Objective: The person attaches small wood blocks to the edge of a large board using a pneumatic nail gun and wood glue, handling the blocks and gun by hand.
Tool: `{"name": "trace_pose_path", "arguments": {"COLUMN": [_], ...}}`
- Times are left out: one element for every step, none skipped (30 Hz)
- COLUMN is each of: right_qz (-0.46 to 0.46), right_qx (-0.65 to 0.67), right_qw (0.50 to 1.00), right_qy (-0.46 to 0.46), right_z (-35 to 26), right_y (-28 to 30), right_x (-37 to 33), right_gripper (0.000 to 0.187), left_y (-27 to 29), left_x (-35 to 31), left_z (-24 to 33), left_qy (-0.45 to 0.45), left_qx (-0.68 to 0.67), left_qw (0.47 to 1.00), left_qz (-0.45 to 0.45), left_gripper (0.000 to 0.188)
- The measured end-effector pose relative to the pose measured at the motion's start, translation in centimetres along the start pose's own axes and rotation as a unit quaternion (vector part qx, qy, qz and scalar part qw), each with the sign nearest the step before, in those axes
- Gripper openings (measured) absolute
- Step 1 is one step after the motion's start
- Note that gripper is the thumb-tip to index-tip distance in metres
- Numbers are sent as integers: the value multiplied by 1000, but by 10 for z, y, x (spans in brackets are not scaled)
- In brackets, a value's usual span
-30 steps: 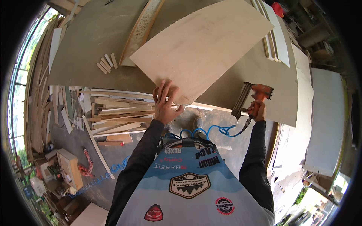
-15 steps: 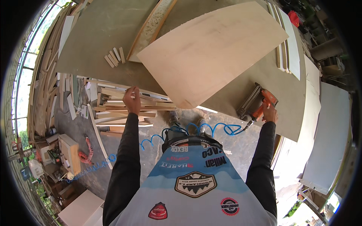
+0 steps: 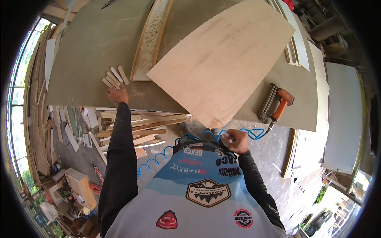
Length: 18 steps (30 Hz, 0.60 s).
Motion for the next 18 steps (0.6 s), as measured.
{"name": "trace_pose_path", "arguments": {"right_qz": [-15,-41,-67,-93,-82,-71,-60,-77,-94,-110,-94,-77,-61,-67,-73,-80,-97,-112], "right_qx": [14,-10,-34,-57,-71,-86,-101,-71,-41,-11,-28,-44,-61,-80,-99,-117,-112,-106], "right_qw": [999,999,997,994,994,993,993,994,995,993,995,996,996,995,992,990,989,988], "right_qy": [39,30,24,18,22,26,30,4,-21,-46,-33,-21,-9,-1,8,16,7,-2], "right_z": [-18,-25,-26,-26,-28,-28,-28,-24,-20,-15,-13,-11,-9,-7,-5,-1,0,0], "right_y": [-14,-28,-44,-58,-66,-72,-78,-86,-93,-99,-104,-108,-111,-116,-118,-120,-119,-116], "right_x": [3,3,2,1,3,6,8,11,14,16,17,19,19,18,17,16,17,19], "right_gripper": [9,12,15,18,19,21,22,23,25,28,29,29,30,31,31,32,32,33], "left_y": [-3,-5,-6,-7,-8,-8,-8,-10,-11,-13,-12,-11,-10,-8,-8,-9,-8,-7], "left_x": [4,7,10,12,14,17,20,22,22,23,25,25,25,25,25,26,27,25], "left_z": [2,3,2,0,-6,-10,-14,-15,-17,-18,-16,-14,-13,-12,-12,-11,-13,-5], "left_qy": [12,25,30,35,42,35,29,23,21,19,15,22,29,37,30,24,19,20], "left_qx": [9,19,20,22,25,31,38,44,44,44,46,34,22,11,18,26,36,44], "left_qw": [1000,999,999,998,998,998,998,997,997,997,996,997,996,996,996,996,996,996], "left_qz": [-14,-28,-34,-39,-42,-46,-50,-54,-59,-64,-69,-73,-76,-76,-79,-82,-83,-77], "left_gripper": [52,53,54,55,56,56,56,56,55,55,54,54,54,53,52,50,49,48]}}
Point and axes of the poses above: each hand's wrist, its own x-axis towards the middle knuckle, its own y-axis out of the back of the hand, z = x × y, the point moved 4 cm from there along x, towards the middle knuckle, and after that the axes turned 15 degrees about -x, right-handed, at the moved point
